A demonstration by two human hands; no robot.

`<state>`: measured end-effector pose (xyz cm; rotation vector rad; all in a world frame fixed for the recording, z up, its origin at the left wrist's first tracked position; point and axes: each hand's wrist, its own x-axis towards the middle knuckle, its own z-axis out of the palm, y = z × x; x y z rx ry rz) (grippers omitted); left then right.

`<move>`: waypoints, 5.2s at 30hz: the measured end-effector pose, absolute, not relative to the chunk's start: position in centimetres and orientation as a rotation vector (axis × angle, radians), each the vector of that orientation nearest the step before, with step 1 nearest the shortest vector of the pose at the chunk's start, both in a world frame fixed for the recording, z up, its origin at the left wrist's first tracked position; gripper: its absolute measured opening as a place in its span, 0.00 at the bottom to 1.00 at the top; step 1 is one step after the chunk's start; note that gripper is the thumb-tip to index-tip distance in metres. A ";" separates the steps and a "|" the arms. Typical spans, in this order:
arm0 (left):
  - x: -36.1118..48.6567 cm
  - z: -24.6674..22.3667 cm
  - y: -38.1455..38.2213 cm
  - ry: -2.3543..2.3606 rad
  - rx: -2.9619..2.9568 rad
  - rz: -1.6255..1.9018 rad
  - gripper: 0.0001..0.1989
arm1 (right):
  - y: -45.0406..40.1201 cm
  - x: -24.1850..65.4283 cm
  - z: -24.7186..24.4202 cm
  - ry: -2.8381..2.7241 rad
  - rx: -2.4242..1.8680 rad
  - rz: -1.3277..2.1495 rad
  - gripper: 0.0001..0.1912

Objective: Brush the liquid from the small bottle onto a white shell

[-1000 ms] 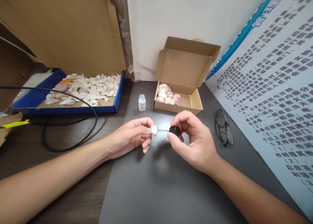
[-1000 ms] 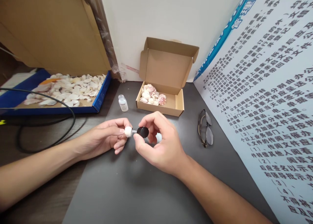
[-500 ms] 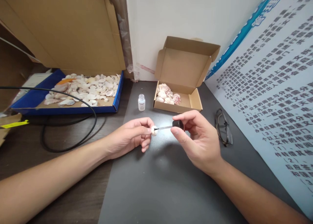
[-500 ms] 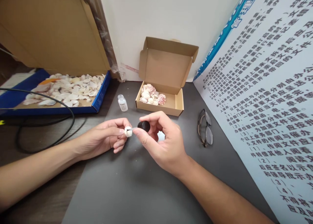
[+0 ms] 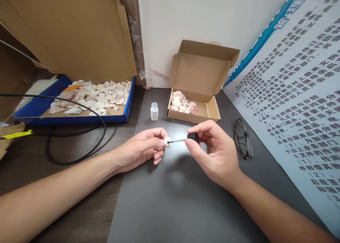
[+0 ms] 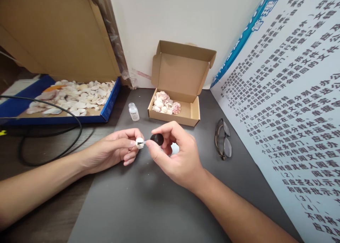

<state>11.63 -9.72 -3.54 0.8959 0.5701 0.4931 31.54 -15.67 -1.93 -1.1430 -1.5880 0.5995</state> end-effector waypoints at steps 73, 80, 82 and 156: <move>11.8 -3.5 -9.9 0.590 0.926 0.491 0.04 | -15.7 31.5 -1.8 -1.598 -1.115 0.617 0.09; 11.7 -3.5 -10.0 0.601 0.925 0.490 0.05 | -15.7 31.5 -2.0 -1.630 -1.119 0.633 0.10; 11.7 -3.5 -10.0 0.601 0.924 0.487 0.05 | -15.7 31.4 -2.0 -1.626 -1.093 0.639 0.09; 11.7 -3.6 -9.9 0.571 0.941 0.484 0.06 | -15.8 31.5 -1.9 -1.612 -1.051 0.620 0.09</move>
